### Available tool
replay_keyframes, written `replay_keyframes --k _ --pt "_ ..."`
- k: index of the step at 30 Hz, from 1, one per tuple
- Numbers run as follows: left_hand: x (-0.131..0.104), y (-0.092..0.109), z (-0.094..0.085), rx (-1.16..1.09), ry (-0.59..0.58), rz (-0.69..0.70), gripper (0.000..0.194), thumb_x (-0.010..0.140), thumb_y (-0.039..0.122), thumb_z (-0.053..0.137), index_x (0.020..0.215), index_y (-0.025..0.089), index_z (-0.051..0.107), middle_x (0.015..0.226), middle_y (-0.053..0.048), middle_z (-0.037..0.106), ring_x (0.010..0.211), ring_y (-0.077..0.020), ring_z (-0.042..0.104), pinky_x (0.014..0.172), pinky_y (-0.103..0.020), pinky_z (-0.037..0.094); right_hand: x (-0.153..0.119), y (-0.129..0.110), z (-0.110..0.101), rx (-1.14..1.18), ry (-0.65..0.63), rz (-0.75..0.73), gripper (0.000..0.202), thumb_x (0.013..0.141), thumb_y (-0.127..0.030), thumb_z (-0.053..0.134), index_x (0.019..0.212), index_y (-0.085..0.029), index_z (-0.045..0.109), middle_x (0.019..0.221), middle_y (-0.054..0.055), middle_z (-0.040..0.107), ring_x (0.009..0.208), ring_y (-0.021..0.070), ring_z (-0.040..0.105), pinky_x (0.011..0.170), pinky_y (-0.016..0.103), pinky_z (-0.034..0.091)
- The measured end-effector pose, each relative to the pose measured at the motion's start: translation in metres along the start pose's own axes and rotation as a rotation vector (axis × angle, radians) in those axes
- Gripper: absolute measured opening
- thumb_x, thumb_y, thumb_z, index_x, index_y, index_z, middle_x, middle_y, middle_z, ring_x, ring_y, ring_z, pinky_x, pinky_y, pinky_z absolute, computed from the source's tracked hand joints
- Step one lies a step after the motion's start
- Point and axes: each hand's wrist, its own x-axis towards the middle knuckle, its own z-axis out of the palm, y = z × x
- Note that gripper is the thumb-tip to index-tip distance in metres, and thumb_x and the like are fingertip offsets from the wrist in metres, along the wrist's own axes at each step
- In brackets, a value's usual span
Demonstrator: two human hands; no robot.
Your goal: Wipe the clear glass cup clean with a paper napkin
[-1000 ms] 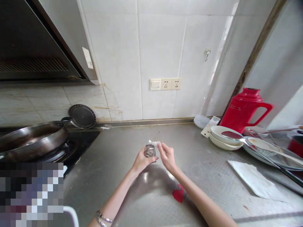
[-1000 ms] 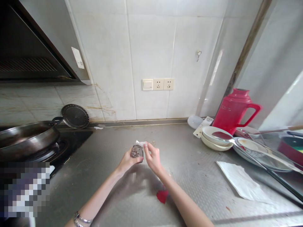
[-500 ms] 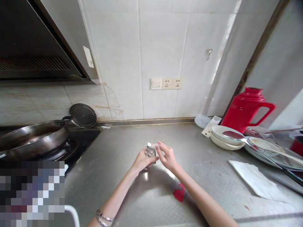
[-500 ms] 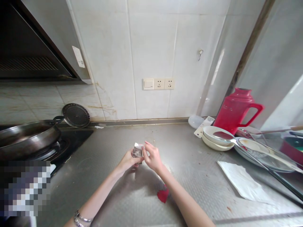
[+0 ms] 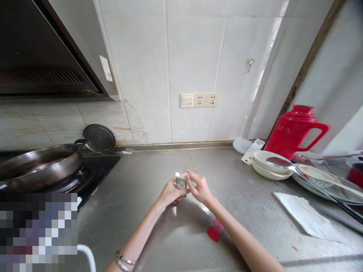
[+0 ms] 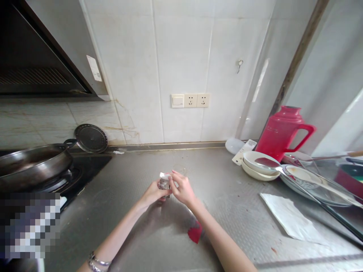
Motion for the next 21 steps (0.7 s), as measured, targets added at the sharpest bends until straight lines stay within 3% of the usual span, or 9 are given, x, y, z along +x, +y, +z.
replay_keyframes --k 5,8,11,14,17,21 --pt "0.003 0.001 -0.005 -0.043 -0.028 0.101 0.049 0.062 0.041 0.078 0.101 0.014 0.066 0.074 -0.003 0.065 0.062 -0.0136 0.058 0.045 -0.017 0.041 -0.003 -0.007 0.0 0.053 0.03 -0.068 0.029 0.095 -0.024 0.041 0.108 -0.022 0.066 0.099 0.007 0.073 0.097 0.0211 0.069 0.096 0.04 0.051" --pt "0.003 0.0 -0.005 -0.028 -0.019 0.1 0.053 0.061 0.041 0.079 0.105 0.015 0.064 0.075 -0.003 0.065 0.062 -0.0131 0.057 0.045 -0.017 0.042 -0.003 -0.009 0.003 0.049 0.019 -0.025 0.029 0.096 -0.028 0.04 0.104 -0.021 0.067 0.095 0.008 0.073 0.096 0.0219 0.068 0.094 0.039 0.051" --pt "0.002 -0.002 -0.004 -0.073 0.01 0.066 0.066 0.054 0.042 0.084 0.11 0.016 0.06 0.078 -0.003 0.064 0.063 -0.0138 0.059 0.047 -0.019 0.045 -0.001 -0.006 0.005 0.015 0.116 0.169 0.036 0.096 -0.037 0.041 0.078 -0.019 0.066 0.066 0.003 0.067 0.068 0.0188 0.068 0.067 0.028 0.055" --pt "0.001 -0.004 -0.004 -0.183 -0.037 0.066 0.072 0.052 0.054 0.082 0.109 0.015 0.06 0.085 -0.006 0.065 0.072 -0.0175 0.061 0.054 -0.024 0.05 0.0 -0.002 0.009 0.006 0.254 0.317 0.046 0.095 -0.042 0.041 0.058 -0.019 0.053 0.047 -0.003 0.049 0.042 0.0115 0.048 0.041 0.02 0.039" --pt "0.0 -0.005 -0.005 -0.296 -0.083 0.085 0.079 0.052 0.065 0.076 0.109 0.013 0.061 0.091 -0.01 0.065 0.077 -0.0207 0.061 0.059 -0.029 0.053 0.0 -0.002 0.016 0.051 0.335 0.355 0.045 0.095 -0.043 0.041 0.057 -0.02 0.049 0.046 -0.005 0.043 0.04 0.0098 0.04 0.037 0.019 0.031" --pt "0.001 -0.005 -0.006 -0.467 -0.074 0.053 0.079 0.057 0.075 0.065 0.103 0.012 0.063 0.086 -0.01 0.064 0.071 -0.0181 0.059 0.062 -0.031 0.053 -0.003 -0.005 0.023 0.046 0.318 0.357 0.039 0.095 -0.038 0.042 0.064 -0.02 0.056 0.049 -0.004 0.047 0.042 0.0105 0.044 0.039 0.019 0.035"
